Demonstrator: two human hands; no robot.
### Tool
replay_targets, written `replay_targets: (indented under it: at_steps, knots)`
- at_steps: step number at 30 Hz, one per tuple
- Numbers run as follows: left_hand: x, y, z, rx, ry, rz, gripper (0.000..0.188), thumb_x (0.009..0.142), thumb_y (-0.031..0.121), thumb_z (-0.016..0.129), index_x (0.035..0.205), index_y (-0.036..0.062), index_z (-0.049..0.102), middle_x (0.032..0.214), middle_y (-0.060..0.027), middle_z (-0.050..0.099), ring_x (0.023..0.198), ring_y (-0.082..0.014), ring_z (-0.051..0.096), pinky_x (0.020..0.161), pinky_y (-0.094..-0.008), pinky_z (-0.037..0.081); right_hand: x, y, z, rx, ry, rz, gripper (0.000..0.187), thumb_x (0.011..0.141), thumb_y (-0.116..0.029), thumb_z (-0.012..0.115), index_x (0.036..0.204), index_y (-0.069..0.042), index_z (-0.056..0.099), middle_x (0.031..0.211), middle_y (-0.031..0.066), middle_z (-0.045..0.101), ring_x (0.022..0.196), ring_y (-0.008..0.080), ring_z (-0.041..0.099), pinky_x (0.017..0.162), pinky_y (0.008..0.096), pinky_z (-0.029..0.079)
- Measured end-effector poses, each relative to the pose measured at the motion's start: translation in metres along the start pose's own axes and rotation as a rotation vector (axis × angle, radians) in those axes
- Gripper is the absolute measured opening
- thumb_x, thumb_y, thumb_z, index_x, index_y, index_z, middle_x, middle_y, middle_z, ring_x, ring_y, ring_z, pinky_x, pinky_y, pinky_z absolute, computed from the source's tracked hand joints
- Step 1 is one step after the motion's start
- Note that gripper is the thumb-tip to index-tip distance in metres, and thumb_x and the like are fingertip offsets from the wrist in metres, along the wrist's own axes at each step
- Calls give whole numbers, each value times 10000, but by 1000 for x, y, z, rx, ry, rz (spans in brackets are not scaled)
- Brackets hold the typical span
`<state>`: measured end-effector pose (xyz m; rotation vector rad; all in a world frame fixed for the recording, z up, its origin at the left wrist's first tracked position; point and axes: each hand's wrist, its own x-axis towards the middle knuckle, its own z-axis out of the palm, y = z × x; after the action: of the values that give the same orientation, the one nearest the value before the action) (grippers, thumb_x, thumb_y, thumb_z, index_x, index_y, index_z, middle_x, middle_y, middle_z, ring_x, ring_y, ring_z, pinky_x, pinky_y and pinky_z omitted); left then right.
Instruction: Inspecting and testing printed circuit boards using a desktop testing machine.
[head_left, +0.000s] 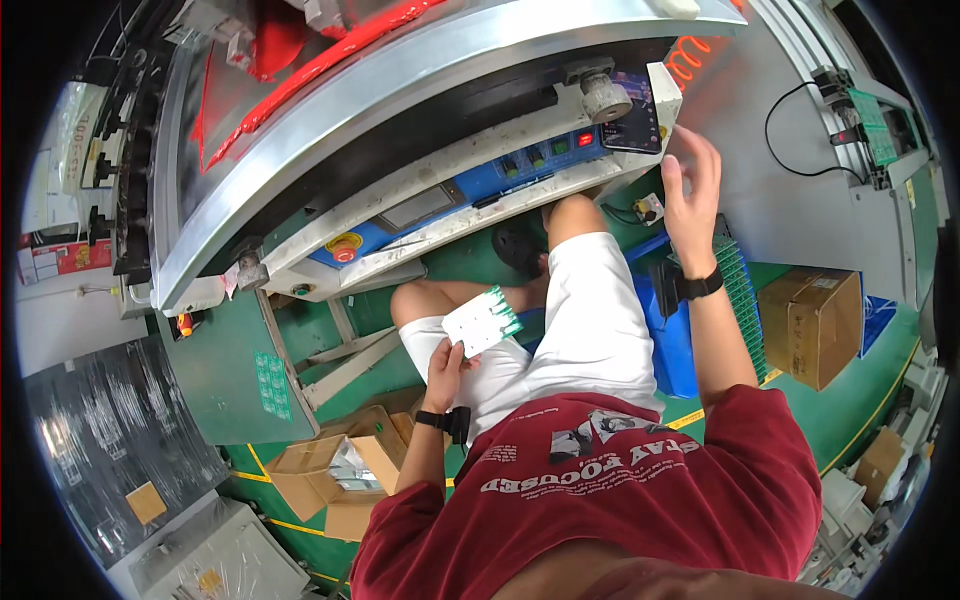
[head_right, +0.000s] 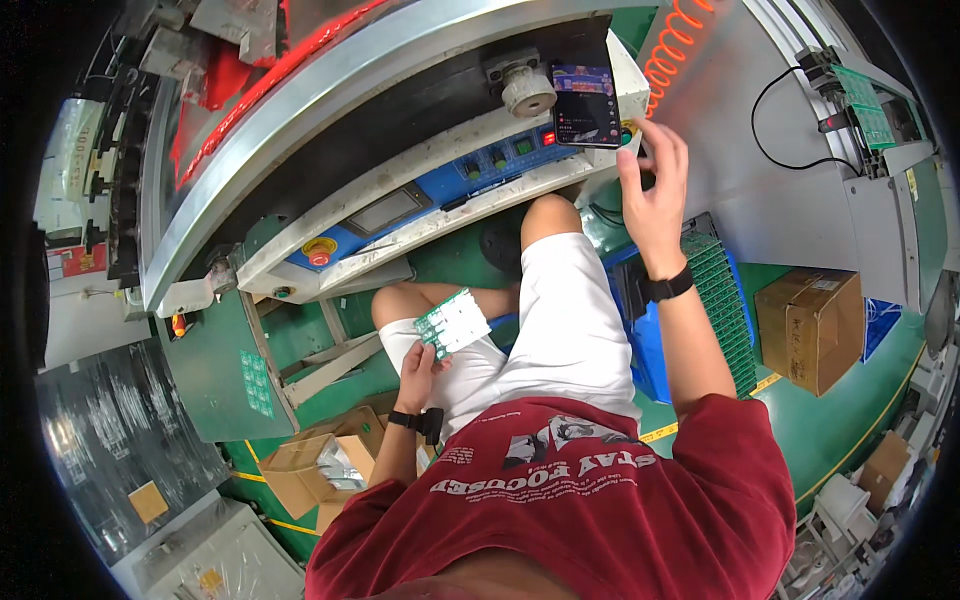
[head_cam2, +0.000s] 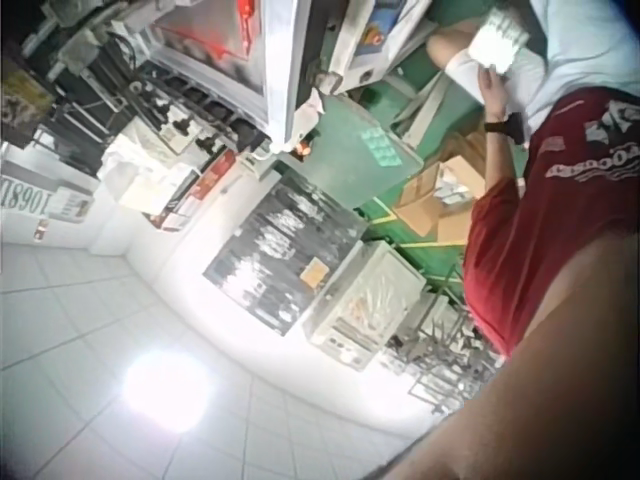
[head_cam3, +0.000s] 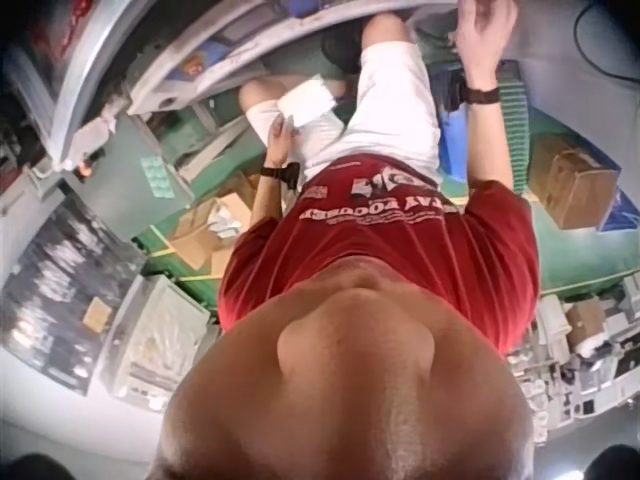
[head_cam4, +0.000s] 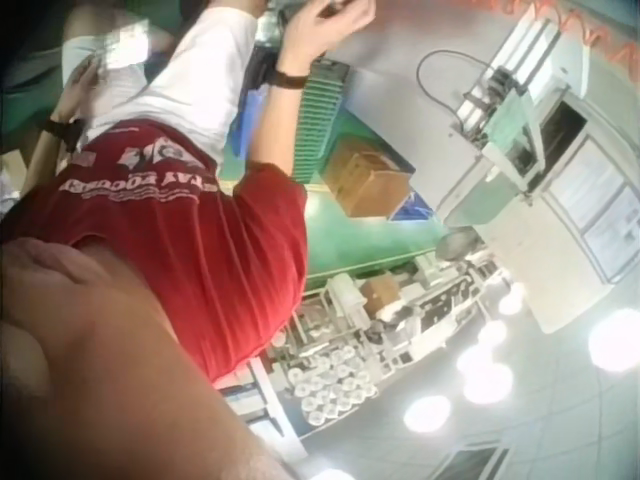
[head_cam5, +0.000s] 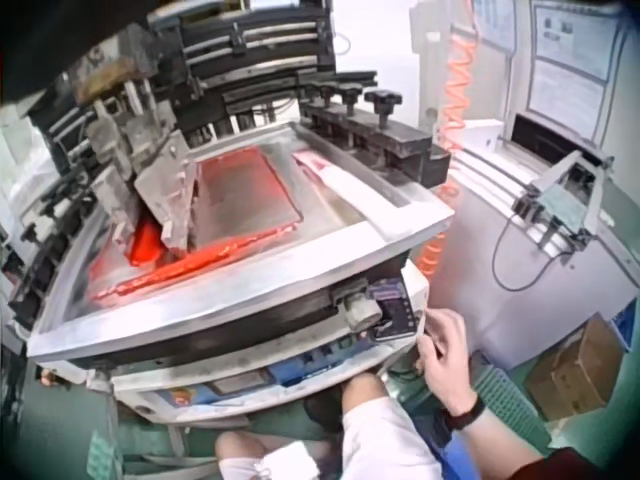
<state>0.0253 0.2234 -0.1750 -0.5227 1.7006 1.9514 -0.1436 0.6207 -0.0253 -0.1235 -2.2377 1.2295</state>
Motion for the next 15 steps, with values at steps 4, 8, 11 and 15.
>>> replay_targets:
  at_steps: [4,8,11,15]
  knots:
    - [14,-6,-3,-292,98,45,161,1031,195,445,963,68,516,816,-53,612,688,-107,571,630,-225,469,23,16,2,-289,-93,-192,347,923,-218,597,1260,-133,593,1325,161,459,1197,328,476,996,389,399]
    - [20,-5,-3,-307,87,47,164,1030,202,450,958,69,514,818,-52,612,687,-110,569,633,-227,470,16,20,11,-254,-78,-125,514,931,-236,593,1402,-102,437,1450,171,354,1322,345,376,1058,433,361]
    - [21,-4,-2,-311,103,26,165,1029,209,454,957,73,514,805,-49,606,679,-111,564,627,-232,468,-5,16,14,36,-9,-13,624,943,-204,577,1473,-74,275,1453,175,351,1341,312,363,1062,422,362]
    - [27,-4,-6,-301,87,8,170,1029,225,456,963,81,519,781,-30,583,658,-105,546,611,-239,460,-64,24,19,191,-49,211,643,940,-113,567,1471,-61,208,1275,167,504,1154,237,522,980,353,425]
